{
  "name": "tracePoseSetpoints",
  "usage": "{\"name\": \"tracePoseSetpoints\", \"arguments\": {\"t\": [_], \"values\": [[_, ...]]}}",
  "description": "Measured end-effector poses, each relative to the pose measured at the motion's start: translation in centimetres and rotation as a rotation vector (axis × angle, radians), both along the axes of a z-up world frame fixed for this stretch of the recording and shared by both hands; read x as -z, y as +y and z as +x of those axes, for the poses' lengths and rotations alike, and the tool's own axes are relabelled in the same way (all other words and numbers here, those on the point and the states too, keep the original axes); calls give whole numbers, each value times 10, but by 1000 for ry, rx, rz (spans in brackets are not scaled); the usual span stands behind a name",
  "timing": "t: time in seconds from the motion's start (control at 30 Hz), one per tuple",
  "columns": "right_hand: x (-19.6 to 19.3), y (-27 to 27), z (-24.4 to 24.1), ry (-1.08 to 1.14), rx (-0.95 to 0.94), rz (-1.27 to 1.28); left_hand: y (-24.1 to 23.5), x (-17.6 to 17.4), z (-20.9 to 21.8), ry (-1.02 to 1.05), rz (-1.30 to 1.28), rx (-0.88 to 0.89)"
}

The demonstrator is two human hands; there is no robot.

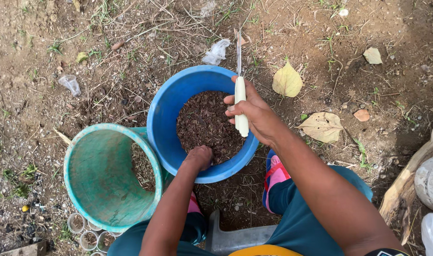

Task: The person sits on a low stool and uses pruning shears to cut small pieces of dried organic matter held in their left hand. The cut pieces fall into a blue bucket placed between their legs.

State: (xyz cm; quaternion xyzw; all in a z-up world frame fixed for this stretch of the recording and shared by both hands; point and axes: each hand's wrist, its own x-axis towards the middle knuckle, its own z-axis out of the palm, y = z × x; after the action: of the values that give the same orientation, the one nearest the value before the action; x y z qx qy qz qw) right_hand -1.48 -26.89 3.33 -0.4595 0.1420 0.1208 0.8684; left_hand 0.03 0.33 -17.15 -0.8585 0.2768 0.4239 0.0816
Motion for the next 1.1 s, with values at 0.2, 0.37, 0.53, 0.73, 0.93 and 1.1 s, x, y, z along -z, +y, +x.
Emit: {"name": "tracePoseSetpoints", "arguments": {"t": [0.2,0.37,0.53,0.73,0.93,1.1], "values": [[2,0,0,-16,-8,-12,-8,-34,9,-70,-131,165],[-2,-2,0,-9,-6,0,-10,-90,37,-142,-124,156],[-2,-4,1,-2,0,-18,-4,-154,58,-221,-167,197],[0,-5,2,-23,2,-12,-8,-229,68,-332,-273,146],[1,-11,2,-23,25,2,0,-306,70,-392,-461,48],[-2,-13,1,-39,37,4,17,-361,86,-451,-655,-95]]}}
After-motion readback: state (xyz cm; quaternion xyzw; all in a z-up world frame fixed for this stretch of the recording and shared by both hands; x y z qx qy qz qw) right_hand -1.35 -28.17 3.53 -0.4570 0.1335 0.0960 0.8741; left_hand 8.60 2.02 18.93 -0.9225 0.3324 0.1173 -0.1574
